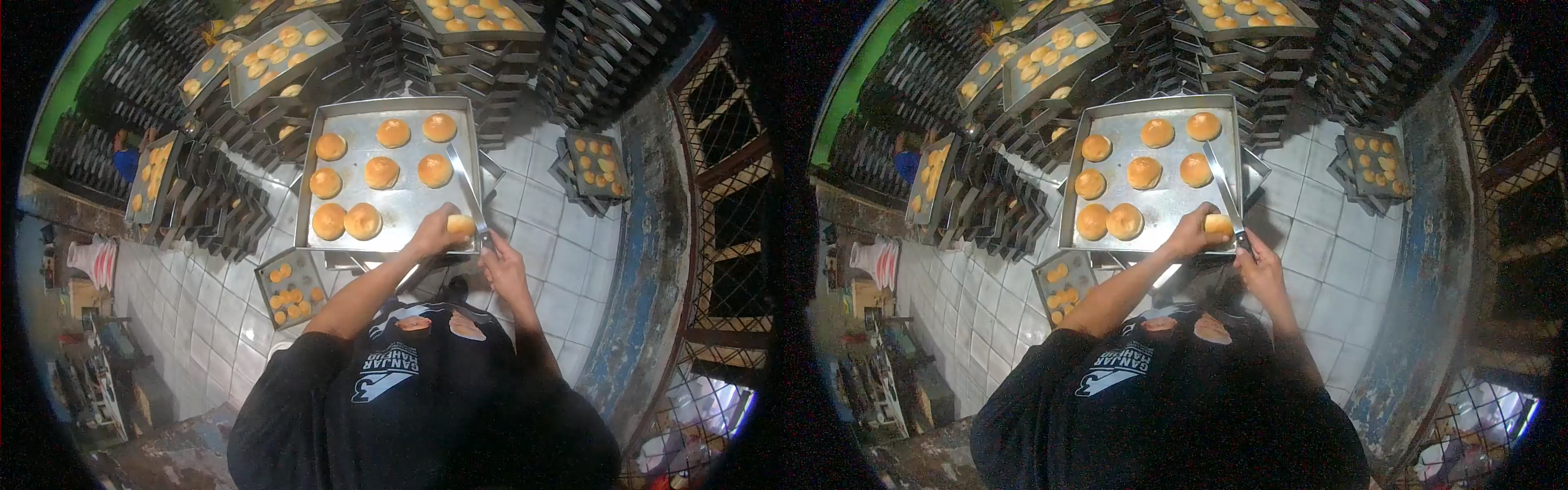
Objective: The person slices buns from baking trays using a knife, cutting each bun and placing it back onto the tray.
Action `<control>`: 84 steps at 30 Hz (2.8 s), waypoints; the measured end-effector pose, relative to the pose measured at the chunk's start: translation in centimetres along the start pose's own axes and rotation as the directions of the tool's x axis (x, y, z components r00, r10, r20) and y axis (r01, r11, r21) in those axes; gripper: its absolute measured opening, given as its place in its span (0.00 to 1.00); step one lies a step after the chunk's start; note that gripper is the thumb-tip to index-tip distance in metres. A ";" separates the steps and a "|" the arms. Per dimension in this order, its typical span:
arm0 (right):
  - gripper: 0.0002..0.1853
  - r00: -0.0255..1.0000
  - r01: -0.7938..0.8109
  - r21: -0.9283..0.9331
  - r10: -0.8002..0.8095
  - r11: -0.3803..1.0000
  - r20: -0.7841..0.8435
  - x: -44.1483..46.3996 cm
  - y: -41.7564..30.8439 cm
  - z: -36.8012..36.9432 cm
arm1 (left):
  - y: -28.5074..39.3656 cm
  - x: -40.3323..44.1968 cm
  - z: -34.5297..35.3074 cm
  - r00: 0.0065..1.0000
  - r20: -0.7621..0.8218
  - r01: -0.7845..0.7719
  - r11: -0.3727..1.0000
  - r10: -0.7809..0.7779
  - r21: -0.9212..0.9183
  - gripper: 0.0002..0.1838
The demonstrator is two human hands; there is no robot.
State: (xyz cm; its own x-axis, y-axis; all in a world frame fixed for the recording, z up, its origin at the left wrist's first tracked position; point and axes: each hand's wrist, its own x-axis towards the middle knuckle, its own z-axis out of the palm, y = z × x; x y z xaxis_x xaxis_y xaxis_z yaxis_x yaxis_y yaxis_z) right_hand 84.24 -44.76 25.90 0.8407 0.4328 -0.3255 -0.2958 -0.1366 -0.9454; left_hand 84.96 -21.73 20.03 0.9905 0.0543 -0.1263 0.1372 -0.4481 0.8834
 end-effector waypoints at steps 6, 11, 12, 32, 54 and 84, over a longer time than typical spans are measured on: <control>0.32 0.990 0.082 -0.020 -0.079 0.996 0.114 1.5 -1.3 2.8 | -0.3 -0.9 -4.6 0.962 -0.060 0.001 0.223 -0.268 -0.975 0.23; 0.29 0.956 0.283 -0.355 -0.234 0.891 0.177 1.4 -3.7 6.5 | -2.8 -1.2 -8.3 0.916 -0.126 -0.220 -0.214 -0.381 -0.952 0.30; 0.26 0.961 0.270 -0.337 -0.229 0.902 0.156 0.6 -5.5 7.3 | -2.9 -1.3 -8.7 0.912 -0.135 -0.232 -0.216 -0.387 -0.948 0.30; 0.25 0.954 0.295 -0.410 -0.241 0.863 0.179 -0.6 -7.2 7.9 | -1.3 -1.1 -10.4 0.933 -0.155 -0.152 0.034 -0.324 -0.988 0.31; 0.25 0.925 0.374 -0.522 -0.264 0.767 0.274 -0.3 -9.1 8.7 | -1.5 -1.5 -12.0 0.926 -0.094 -0.124 -0.060 -0.366 -0.990 0.32; 0.25 0.813 0.580 -0.510 -0.481 0.635 0.326 -3.2 -5.7 9.0 | -0.5 -1.6 -12.1 0.807 -0.232 -0.339 -0.105 -0.542 -0.935 0.17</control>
State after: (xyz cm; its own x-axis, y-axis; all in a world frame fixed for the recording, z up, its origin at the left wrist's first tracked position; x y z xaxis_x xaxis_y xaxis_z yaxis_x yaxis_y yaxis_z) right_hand 79.14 -37.37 32.42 0.6782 0.7086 0.1947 0.5314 -0.2899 -0.7960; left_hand 83.44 -10.76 25.25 0.7272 0.4942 -0.4763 -0.3424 0.8626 0.3723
